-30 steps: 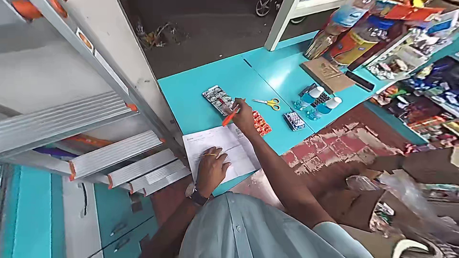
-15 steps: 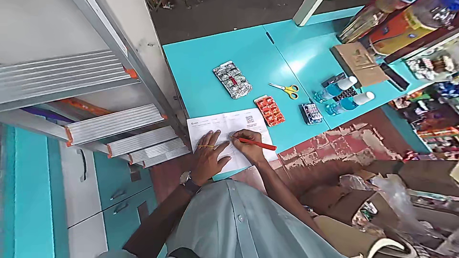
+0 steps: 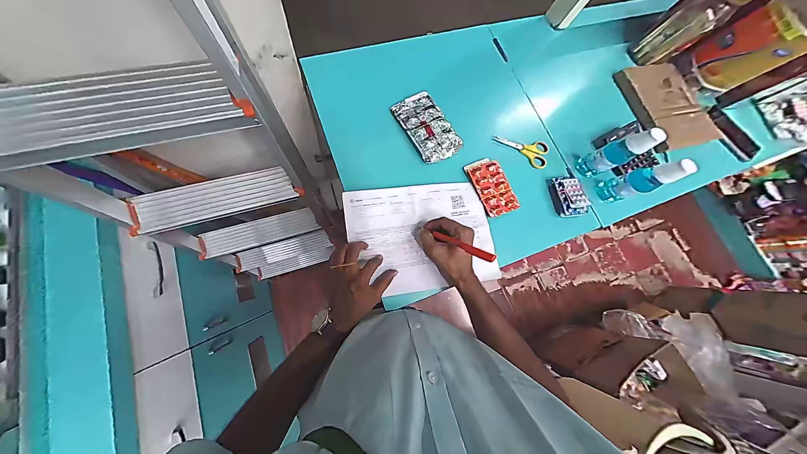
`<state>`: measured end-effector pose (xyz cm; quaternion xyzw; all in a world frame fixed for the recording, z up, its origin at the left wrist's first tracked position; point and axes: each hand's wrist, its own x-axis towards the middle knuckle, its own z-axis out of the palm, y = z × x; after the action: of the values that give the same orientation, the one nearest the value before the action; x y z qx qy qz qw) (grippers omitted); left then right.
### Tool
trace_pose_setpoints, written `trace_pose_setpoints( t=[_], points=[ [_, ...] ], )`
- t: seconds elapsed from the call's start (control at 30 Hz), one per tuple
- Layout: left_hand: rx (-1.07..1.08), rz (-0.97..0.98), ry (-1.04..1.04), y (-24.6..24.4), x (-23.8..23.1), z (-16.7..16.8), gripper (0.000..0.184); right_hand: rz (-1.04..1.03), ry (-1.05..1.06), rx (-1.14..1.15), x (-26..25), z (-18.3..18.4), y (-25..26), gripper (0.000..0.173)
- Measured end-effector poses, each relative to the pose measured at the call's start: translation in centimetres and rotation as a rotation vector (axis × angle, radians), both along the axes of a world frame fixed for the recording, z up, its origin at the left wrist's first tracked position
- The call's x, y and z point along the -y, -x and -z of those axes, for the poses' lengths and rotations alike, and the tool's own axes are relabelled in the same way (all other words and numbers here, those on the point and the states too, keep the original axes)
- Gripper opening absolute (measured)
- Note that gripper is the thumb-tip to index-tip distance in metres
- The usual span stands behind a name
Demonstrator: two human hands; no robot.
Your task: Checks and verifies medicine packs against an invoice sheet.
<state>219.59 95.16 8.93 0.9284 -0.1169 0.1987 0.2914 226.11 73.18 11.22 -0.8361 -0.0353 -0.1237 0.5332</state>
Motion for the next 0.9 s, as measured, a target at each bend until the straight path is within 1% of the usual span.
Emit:
trace_pose_setpoints(
  t=[0.07, 0.13, 0.2, 0.37, 0.53, 0.67, 0.77, 0.8, 0.9],
  points=[
    [0.117, 0.004, 0.0, 0.9, -0.9, 0.5, 0.033, -0.004, -0.171, -0.024, 0.3, -0.2, -0.1, 0.004],
    [0.159, 0.049, 0.003, 1.6, -1.5, 1.0, 0.03, -0.001, -0.344, -0.059, 0.8, -0.3, -0.2, 0.009],
    [0.161, 0.077, 0.0, 1.9, -1.8, 1.2, 0.028, -0.004, -0.404, -0.08, 1.0, -0.4, -0.3, 0.011],
    [0.137, 0.089, -0.052, 1.9, -1.6, 0.8, 0.026, 0.013, -0.392, -0.052, 0.5, -0.4, -0.2, 0.01],
    [0.066, 0.193, -0.091, 1.6, -0.3, -0.7, 0.023, 0.003, -0.348, -0.027, 0.4, -0.4, -0.1, 0.007],
    [0.01, 0.344, -0.095, 0.6, 0.8, -1.5, 0.028, -0.003, -0.33, -0.02, 0.4, -0.5, -0.2, 0.006],
    [-0.067, 0.449, -0.147, 0.0, 1.3, -1.9, 0.034, -0.024, -0.28, -0.009, -0.1, -0.2, -0.2, 0.005],
    [-0.073, 0.486, -0.149, -0.4, 2.2, -2.0, 0.036, -0.018, -0.255, 0.005, 0.3, -0.2, -0.3, 0.005],
    [-0.048, 0.552, -0.171, -1.4, 4.5, -1.3, 0.045, -0.014, -0.307, 0.04, 1.0, -0.3, -0.6, 0.005]
  ],
)
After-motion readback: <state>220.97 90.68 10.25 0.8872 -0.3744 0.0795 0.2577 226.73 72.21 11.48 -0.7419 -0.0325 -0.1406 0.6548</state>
